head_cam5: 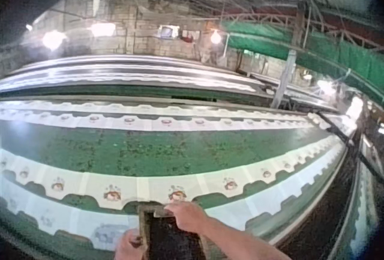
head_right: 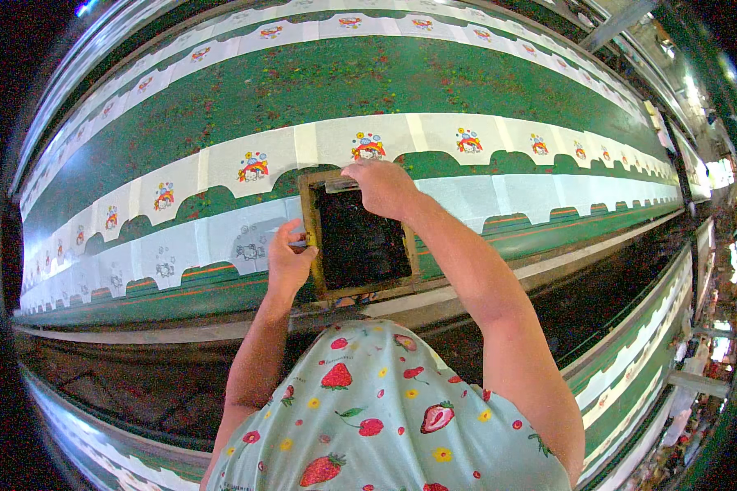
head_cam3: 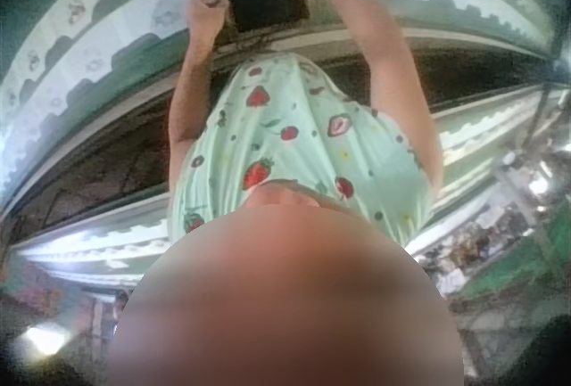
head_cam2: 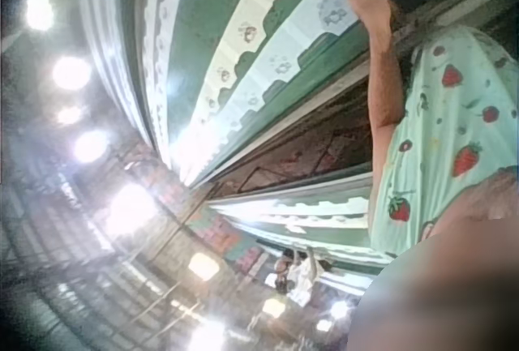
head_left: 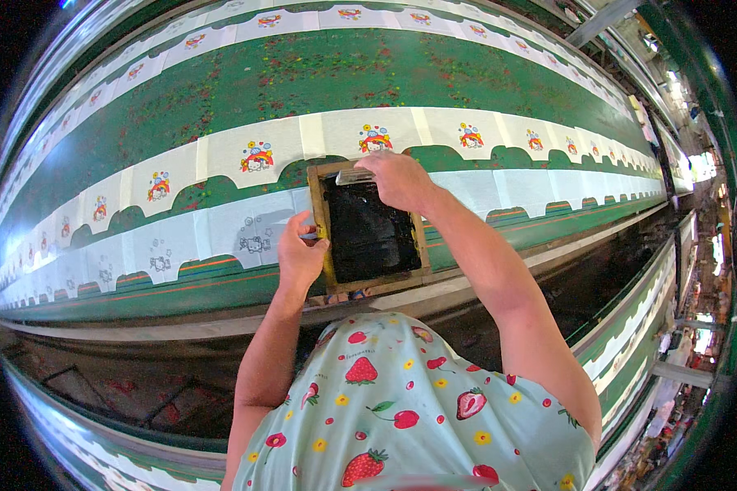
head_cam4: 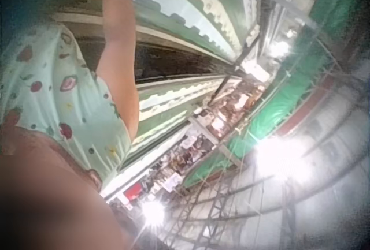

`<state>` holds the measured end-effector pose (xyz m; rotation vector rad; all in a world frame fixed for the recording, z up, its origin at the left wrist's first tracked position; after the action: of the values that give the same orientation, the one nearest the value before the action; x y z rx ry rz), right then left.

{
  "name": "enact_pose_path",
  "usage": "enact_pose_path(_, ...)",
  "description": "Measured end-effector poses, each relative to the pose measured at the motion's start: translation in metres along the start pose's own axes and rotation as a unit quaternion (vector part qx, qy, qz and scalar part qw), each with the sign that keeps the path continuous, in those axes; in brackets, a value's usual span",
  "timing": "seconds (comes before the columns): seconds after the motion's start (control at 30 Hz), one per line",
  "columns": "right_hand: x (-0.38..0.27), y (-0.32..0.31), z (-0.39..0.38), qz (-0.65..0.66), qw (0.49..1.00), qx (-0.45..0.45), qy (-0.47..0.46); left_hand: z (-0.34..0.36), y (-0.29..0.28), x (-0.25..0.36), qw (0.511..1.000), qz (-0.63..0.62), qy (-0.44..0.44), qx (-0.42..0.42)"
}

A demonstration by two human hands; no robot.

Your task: The person uses a wooden block with a black ink pad to repeatedly press and transfer a pattern onto a long strip of white fabric with green borders. The fabric moves along a green conveyor belt while the person holds the block steady and presses down with a small tool.

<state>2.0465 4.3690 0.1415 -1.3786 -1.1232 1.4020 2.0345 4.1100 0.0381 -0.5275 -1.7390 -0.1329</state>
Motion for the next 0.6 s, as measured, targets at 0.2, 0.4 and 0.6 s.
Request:
enact_pose_path(0.2, -0.002, 0.008, -0.007, -0.043, 0.999, 0.0, -0.022, 0.003, 0.0, -0.003, 1.0, 0.008, -0.008, -0.013)
enact_pose_path(0.4, 0.0, 0.015, -0.01, -0.054, 0.997, 0.049, -0.008, 0.004, 0.001, 0.001, 1.0, 0.001, -0.011, -0.028)
enact_pose_path(0.6, -0.002, 0.024, -0.03, 0.006, 0.998, -0.069, -0.003, -0.002, 0.002, -0.002, 0.999, -0.027, 0.001, -0.025)
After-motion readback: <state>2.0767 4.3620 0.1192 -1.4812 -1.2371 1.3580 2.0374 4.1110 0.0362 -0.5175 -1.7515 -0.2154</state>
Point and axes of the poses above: each hand's wrist, its own z-axis towards the middle knuckle, its own y-axis out of the palm, x = y × z, the point moved 6 cm from there along z, towards the middle knuckle, and after that the axes turned 9 degrees about -z, right-handed, at the moved point
